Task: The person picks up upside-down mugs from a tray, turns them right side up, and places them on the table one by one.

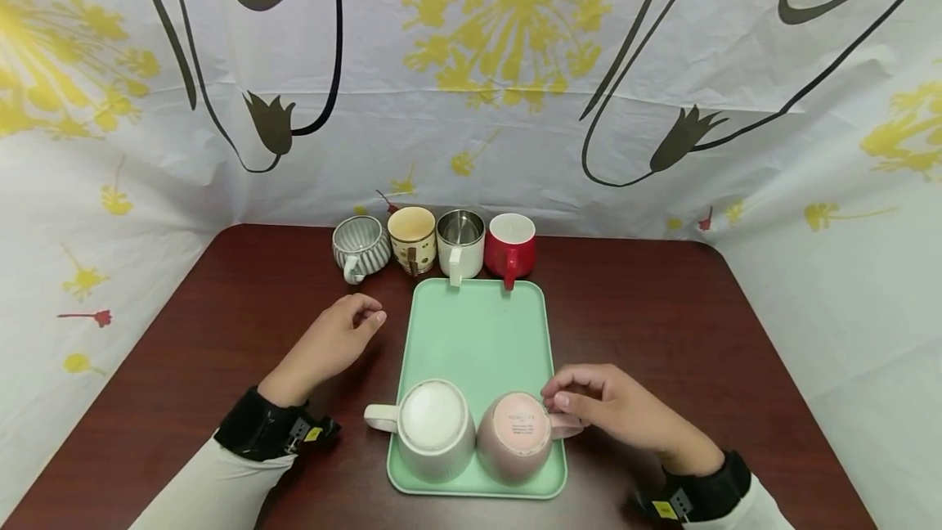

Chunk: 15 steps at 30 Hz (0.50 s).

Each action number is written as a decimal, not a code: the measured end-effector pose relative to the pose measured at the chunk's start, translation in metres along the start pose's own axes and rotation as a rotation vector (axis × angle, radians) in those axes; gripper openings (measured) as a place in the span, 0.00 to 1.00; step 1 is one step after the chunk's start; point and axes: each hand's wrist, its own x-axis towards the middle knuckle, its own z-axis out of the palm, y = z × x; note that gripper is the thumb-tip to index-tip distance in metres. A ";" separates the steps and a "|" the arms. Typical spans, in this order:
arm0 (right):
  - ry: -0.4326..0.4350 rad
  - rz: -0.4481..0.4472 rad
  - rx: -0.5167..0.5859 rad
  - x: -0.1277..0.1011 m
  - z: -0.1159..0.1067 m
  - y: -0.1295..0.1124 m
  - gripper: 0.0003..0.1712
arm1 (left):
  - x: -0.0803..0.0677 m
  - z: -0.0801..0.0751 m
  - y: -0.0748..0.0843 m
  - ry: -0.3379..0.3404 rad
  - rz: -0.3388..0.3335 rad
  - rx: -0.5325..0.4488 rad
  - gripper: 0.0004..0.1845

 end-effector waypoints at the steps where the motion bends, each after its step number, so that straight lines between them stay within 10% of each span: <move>1: -0.018 -0.017 0.012 0.000 0.000 0.001 0.15 | 0.000 0.000 0.000 0.001 0.001 0.002 0.16; 15: -0.116 0.072 -0.091 -0.005 0.000 -0.001 0.07 | -0.001 0.000 0.000 -0.001 0.002 -0.008 0.16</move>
